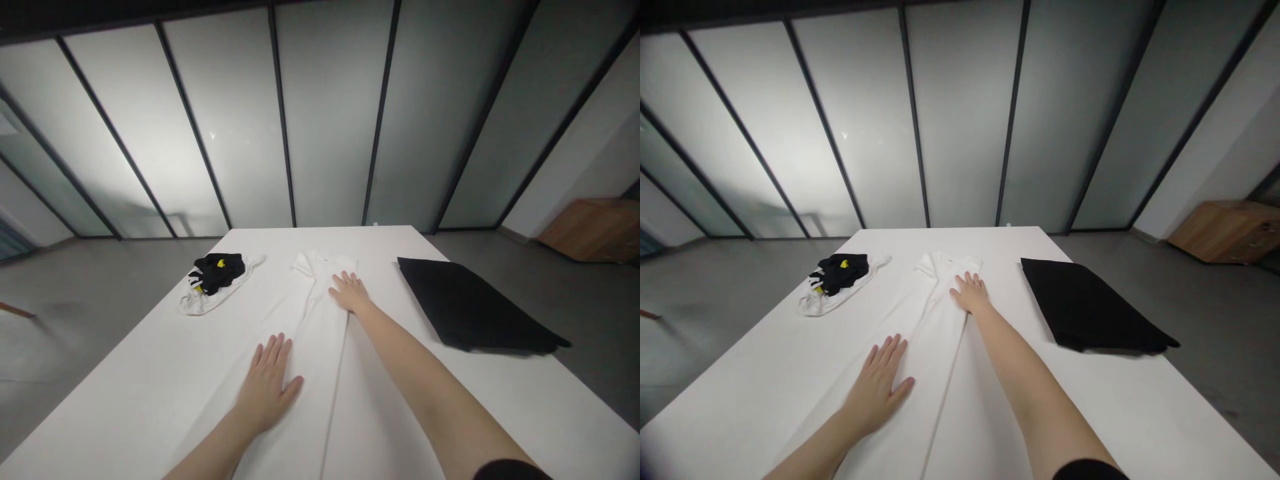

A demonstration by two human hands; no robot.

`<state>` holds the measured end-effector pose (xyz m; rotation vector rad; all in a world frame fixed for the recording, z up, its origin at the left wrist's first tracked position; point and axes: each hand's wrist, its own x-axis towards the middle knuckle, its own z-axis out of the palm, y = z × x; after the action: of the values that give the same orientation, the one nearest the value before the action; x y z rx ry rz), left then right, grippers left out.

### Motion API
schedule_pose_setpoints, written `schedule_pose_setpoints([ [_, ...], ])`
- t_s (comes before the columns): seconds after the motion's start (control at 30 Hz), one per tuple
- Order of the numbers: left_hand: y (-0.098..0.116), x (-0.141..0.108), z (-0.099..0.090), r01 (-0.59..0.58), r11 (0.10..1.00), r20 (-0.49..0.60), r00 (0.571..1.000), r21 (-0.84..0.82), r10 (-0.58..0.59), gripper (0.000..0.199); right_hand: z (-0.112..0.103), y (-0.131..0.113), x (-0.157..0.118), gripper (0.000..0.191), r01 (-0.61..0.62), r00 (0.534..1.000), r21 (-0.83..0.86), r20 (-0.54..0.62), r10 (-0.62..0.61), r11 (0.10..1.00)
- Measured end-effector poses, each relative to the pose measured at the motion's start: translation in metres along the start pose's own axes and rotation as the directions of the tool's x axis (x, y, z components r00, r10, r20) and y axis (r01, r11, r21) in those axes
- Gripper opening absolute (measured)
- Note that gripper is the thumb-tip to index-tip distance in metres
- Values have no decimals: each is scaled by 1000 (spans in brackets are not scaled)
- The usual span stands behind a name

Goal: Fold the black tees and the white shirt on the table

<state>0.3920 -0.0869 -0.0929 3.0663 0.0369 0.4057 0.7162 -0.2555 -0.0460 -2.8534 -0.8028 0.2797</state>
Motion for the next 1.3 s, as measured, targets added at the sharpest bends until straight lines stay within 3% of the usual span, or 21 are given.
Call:
schedule_pose_setpoints([
  [0.2, -2, -1, -5, -23, 998, -16, 1000, -54, 22, 64, -8, 16, 18, 60, -106, 987, 29, -118, 109, 994],
  [0.37, -2, 1, -6, -5, 998, -32, 999, -64, 3, 63, -11, 20, 12, 56, -277, 916, 101, -272, 294, 956],
  [0.47, -2, 1, -3, -8, 999, -22, 1000, -50, 7, 64, -12, 20, 3, 51, -278, 907, 135, -290, 306, 951],
  [0.6, -3, 0, 0, -20, 999, -28, 999, -42, 19, 65, -13, 18, -14, 53, -226, 931, 155, -256, 260, 962],
  [0.87, -4, 0, 0, -38, 999, -45, 998, -37, 36, 62, -11, 9, -34, 73, -161, 984, 160, -49, 170, 974],
  [1.13, -17, -1, -10, -100, 993, -4, 995, -61, 100, 61, -9, 13, -41, 52, -75, 997, 162, 28, 72, 984],
  [1.3, -24, -4, -19, -161, 984, 24, 986, -81, 164, 61, -13, 22, -72, 46, -70, 997, 136, 33, 66, 988],
])
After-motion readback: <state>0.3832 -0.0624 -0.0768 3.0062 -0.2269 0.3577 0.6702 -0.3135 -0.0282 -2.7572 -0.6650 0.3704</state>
